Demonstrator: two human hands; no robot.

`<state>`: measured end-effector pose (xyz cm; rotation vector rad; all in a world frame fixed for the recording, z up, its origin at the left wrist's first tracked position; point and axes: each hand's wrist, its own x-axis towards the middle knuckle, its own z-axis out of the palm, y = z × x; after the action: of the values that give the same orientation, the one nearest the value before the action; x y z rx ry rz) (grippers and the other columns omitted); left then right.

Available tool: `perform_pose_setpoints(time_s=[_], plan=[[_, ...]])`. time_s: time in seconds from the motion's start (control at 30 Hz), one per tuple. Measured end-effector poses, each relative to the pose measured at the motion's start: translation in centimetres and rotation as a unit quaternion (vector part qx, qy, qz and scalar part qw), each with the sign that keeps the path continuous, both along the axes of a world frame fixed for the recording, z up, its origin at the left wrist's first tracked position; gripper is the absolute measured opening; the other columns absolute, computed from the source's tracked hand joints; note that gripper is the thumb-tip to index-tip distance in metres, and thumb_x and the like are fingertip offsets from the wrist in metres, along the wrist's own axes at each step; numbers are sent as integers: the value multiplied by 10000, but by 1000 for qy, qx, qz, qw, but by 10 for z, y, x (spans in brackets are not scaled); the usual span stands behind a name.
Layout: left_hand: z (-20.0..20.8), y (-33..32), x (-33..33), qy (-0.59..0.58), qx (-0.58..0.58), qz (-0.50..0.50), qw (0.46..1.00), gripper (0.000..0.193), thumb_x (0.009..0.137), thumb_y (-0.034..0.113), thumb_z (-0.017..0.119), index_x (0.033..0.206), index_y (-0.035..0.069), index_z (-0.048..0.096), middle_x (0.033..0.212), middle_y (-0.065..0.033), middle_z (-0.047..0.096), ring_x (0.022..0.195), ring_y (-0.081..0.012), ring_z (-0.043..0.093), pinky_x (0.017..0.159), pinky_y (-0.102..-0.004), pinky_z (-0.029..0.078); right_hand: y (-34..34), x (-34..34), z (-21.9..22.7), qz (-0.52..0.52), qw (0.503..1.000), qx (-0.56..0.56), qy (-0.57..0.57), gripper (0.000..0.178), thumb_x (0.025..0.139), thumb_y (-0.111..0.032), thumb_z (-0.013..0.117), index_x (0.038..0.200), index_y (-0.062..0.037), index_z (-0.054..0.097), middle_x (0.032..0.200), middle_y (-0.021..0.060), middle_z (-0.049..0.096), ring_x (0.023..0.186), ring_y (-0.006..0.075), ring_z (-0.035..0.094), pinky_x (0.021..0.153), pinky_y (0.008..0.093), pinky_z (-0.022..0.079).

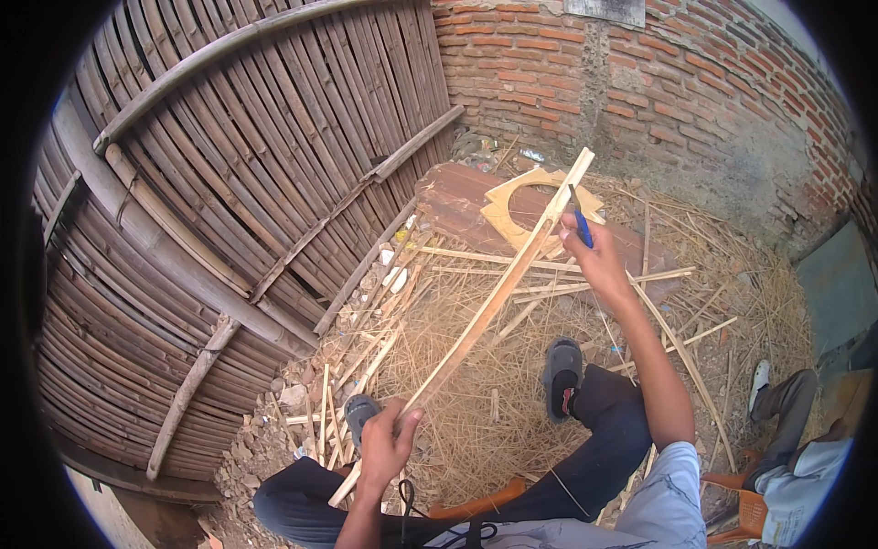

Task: The person sits on the ground and uses a blue utility knife to shave thin strips from a long bamboo stick. They repeatedly scrape the blade along the stick's length to remove the outer layer, creating a pile of shavings on the ground.

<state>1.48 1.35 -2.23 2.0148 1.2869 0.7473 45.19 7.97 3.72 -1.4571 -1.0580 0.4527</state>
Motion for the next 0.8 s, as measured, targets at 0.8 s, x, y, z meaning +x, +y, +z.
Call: perform_pose_setpoints(time_s=[0.8], plan=[[21, 67, -14, -175, -92, 70, 978, 301, 993, 246, 813, 879, 49, 616, 669, 4, 556, 654, -84, 473, 573, -293, 382, -8, -27, 3, 116, 968, -207, -77, 482, 1131, -448, 522, 1369, -63, 689, 1041, 132, 795, 690, 186, 711, 747, 372, 563]])
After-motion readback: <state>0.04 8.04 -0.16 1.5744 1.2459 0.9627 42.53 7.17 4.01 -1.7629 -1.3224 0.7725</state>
